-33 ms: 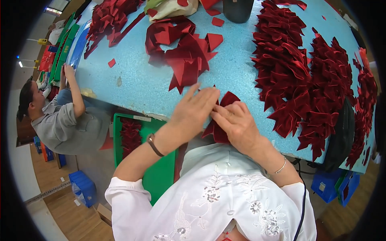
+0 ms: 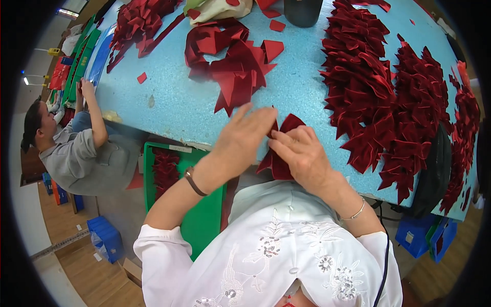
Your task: Manually assembling red ribbon bows by folding and interlocking ribbon pieces.
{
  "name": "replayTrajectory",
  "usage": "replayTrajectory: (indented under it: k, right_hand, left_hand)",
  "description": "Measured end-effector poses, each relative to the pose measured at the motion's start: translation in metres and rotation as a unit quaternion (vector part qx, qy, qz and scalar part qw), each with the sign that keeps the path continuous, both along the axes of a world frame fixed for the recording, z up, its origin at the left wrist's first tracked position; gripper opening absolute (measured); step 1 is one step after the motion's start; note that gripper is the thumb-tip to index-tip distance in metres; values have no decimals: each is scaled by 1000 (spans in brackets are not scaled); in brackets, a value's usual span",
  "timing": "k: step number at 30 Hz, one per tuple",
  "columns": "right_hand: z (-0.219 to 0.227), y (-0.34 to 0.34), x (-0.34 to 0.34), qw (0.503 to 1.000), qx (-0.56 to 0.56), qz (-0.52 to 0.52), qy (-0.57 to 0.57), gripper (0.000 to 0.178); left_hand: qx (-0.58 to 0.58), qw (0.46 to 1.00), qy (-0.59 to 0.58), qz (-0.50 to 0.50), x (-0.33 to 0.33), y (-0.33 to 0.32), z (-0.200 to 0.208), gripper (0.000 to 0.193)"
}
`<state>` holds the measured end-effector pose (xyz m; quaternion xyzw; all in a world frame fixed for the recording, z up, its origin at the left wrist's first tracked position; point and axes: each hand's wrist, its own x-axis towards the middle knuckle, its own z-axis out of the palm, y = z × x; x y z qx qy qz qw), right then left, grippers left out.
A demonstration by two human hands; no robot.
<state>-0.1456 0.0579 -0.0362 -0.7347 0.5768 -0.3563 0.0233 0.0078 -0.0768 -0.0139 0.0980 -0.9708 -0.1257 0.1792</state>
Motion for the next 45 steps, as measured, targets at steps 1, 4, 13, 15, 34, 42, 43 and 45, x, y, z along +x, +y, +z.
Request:
replayTrajectory:
  k: [1, 4, 13, 15, 34, 42, 43, 45]
  right_hand:
    - [0, -2, -5, 1000, 7, 11, -22, 33]
    - [3, -5, -12, 998, 21, 24, -62, 31]
    - [-1, -6, -16, 993, 39, 35, -108, 31]
    - [-1, -7, -17, 992, 42, 36, -114, 30]
    - [16, 0, -11, 990, 100, 29, -91, 42]
    - [15, 0, -8, 992, 95, 20, -77, 42]
    - [15, 1, -7, 992, 95, 22, -77, 42]
    - [13, 3, -6, 991, 96, 14, -90, 41]
  left_hand:
    - [3, 1000, 0, 2, 4, 3, 2, 48]
    - [92, 981, 126, 119, 19, 4, 7, 36]
    - [130, 965, 175, 148, 45, 69, 2, 17]
    - [332, 895, 153, 255, 50, 85, 2, 13]
    - [656, 682, 111, 305, 40, 75, -11, 19]
    - [342, 909, 68, 229, 43, 47, -5, 16]
    - [297, 930, 49, 212, 43, 44, -3, 15]
    - [249, 948, 31, 196, 43, 41, -2, 14]
